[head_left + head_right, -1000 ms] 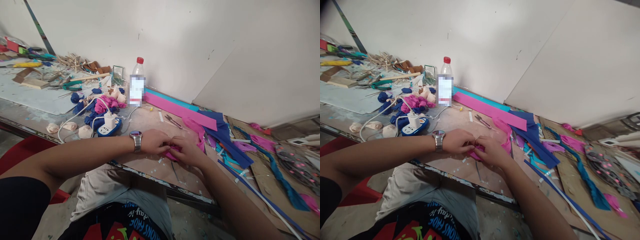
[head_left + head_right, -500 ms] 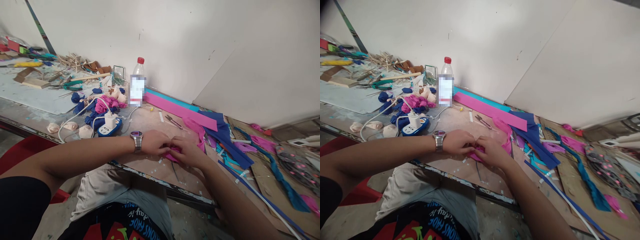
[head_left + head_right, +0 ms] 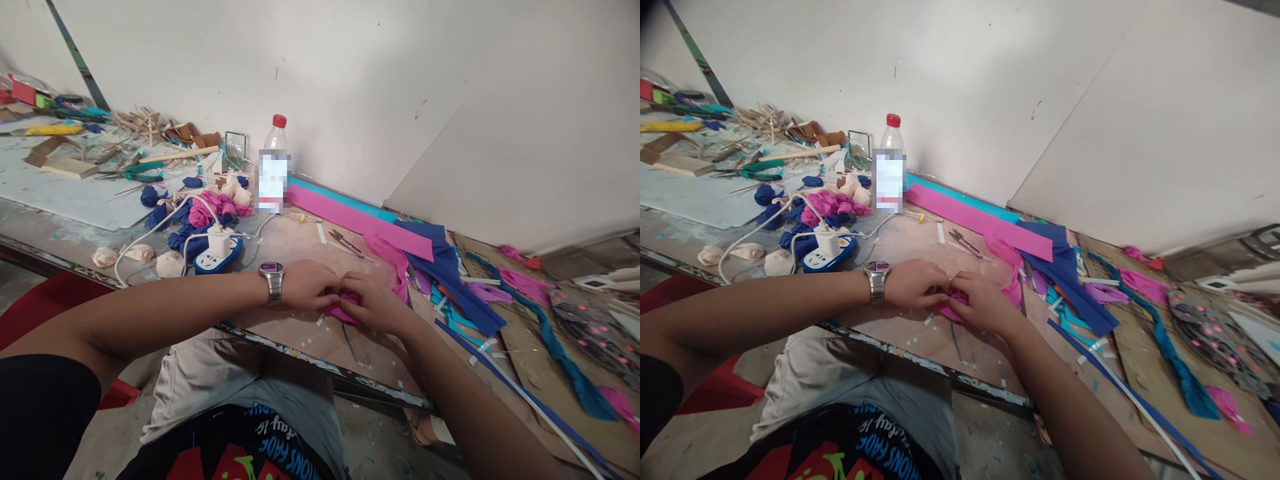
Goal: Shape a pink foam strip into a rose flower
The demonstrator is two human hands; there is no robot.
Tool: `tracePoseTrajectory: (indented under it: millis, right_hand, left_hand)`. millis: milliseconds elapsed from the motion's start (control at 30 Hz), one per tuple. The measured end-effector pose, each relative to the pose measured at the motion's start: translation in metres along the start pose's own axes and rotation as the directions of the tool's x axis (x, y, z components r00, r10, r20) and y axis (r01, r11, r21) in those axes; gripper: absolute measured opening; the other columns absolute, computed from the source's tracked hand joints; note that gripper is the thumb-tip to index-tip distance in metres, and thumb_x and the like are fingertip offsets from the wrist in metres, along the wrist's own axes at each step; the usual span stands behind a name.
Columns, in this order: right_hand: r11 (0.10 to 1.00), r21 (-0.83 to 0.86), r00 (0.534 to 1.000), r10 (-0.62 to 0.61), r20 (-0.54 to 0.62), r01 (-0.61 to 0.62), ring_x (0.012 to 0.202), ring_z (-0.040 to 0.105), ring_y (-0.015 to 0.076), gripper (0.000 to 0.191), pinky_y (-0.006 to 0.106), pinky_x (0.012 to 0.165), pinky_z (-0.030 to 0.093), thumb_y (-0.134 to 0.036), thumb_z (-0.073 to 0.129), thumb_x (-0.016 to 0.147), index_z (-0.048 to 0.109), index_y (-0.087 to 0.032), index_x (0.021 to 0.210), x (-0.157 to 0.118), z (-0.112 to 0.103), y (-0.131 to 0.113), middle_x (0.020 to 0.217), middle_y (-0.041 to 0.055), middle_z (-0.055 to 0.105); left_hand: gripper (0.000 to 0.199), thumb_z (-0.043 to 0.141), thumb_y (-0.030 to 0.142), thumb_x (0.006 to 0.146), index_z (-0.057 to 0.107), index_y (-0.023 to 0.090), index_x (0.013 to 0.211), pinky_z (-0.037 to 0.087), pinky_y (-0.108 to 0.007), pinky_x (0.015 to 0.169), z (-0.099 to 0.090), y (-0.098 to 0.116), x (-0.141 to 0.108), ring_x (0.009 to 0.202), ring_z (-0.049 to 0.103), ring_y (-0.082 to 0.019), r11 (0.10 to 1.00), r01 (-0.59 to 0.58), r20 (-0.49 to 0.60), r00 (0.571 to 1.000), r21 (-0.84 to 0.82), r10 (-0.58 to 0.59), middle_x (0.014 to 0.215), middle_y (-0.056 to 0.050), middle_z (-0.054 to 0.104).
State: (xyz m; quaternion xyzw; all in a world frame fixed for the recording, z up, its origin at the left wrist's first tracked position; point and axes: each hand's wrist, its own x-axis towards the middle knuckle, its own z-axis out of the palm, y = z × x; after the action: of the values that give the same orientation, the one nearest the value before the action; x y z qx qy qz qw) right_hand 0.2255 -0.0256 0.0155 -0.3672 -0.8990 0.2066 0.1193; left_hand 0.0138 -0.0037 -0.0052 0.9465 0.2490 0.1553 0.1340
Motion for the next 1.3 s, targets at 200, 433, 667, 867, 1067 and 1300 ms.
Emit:
tracePoseTrajectory:
  millis: [200, 433, 667, 867, 1067, 1300]
  right_hand:
    - [1.0, -0.002, 1.0, -0.004, -0.004, 0.004, 0.092, 0.065, 0.0229, 0.019, 0.037, 0.083, 0.052, -0.034, 0.061, 0.092, 0.073, -0.023, 0.102, -0.0002, 0.0009, 0.002, 0.095, 0.0079, 0.07]
    - [1.0, -0.006, 1.0, -0.003, 0.002, 0.003, 0.091, 0.065, 0.0222, 0.018, 0.036, 0.083, 0.051, -0.032, 0.06, 0.093, 0.073, -0.023, 0.103, 0.0, 0.0016, 0.0043, 0.095, 0.0076, 0.07]
    - [1.0, -0.005, 1.0, 0.001, -0.005, -0.001, 0.089, 0.064, 0.0222, 0.018, 0.037, 0.081, 0.051, -0.032, 0.06, 0.092, 0.073, -0.022, 0.1, 0.0002, 0.0017, 0.0041, 0.093, 0.0075, 0.069]
    - [1.0, 0.002, 1.0, -0.006, -0.003, 0.006, 0.09, 0.064, 0.0229, 0.02, 0.038, 0.082, 0.052, -0.034, 0.062, 0.091, 0.073, -0.023, 0.103, 0.0001, 0.0021, 0.0054, 0.093, 0.0077, 0.069]
    - [1.0, -0.003, 1.0, 0.008, -0.008, -0.008, 0.089, 0.064, 0.0225, 0.02, 0.037, 0.082, 0.051, -0.035, 0.061, 0.092, 0.073, -0.023, 0.101, -0.0003, 0.0018, 0.0044, 0.093, 0.0075, 0.069]
    - [1.0, -0.013, 1.0, 0.01, 0.0, -0.01, 0.09, 0.065, 0.0226, 0.019, 0.036, 0.083, 0.051, -0.032, 0.061, 0.092, 0.073, -0.024, 0.104, -0.0002, 0.001, 0.0028, 0.095, 0.0071, 0.07]
  left_hand:
    - [0.029, 0.052, 0.041, 0.095, 0.07, 0.02, 0.094, 0.043, -0.03, 0.071, 0.0014, -0.0013, 0.0001, 0.084, 0.066, -0.019, 1.0, -0.004, 0.002, 1.0, 0.006, 0.004, 0.092, -0.005, 0.073]
    - [0.029, 0.052, 0.042, 0.095, 0.07, 0.019, 0.094, 0.043, -0.03, 0.071, 0.0028, -0.0019, 0.0001, 0.083, 0.065, -0.019, 1.0, -0.009, -0.011, 1.0, 0.009, 0.009, 0.091, -0.006, 0.072]
    - [0.028, 0.052, 0.042, 0.095, 0.069, 0.02, 0.094, 0.042, -0.029, 0.07, 0.0022, -0.0018, 0.0001, 0.084, 0.065, -0.019, 1.0, -0.006, -0.006, 1.0, 0.021, 0.006, 0.092, -0.005, 0.073]
    - [0.028, 0.052, 0.041, 0.095, 0.069, 0.02, 0.095, 0.043, -0.03, 0.07, 0.0036, -0.0031, 0.0, 0.083, 0.065, -0.019, 1.0, -0.019, -0.016, 1.0, 0.012, 0.02, 0.091, -0.005, 0.072]
    - [0.028, 0.052, 0.042, 0.095, 0.069, 0.02, 0.094, 0.043, -0.03, 0.07, 0.0023, -0.0023, 0.0002, 0.083, 0.065, -0.019, 1.0, -0.019, -0.015, 1.0, 0.007, 0.019, 0.09, -0.005, 0.072]
    - [0.027, 0.052, 0.042, 0.095, 0.069, 0.02, 0.096, 0.042, -0.029, 0.07, 0.0034, -0.003, 0.0001, 0.083, 0.065, -0.019, 1.0, -0.02, -0.018, 1.0, 0.013, 0.02, 0.09, -0.005, 0.072]
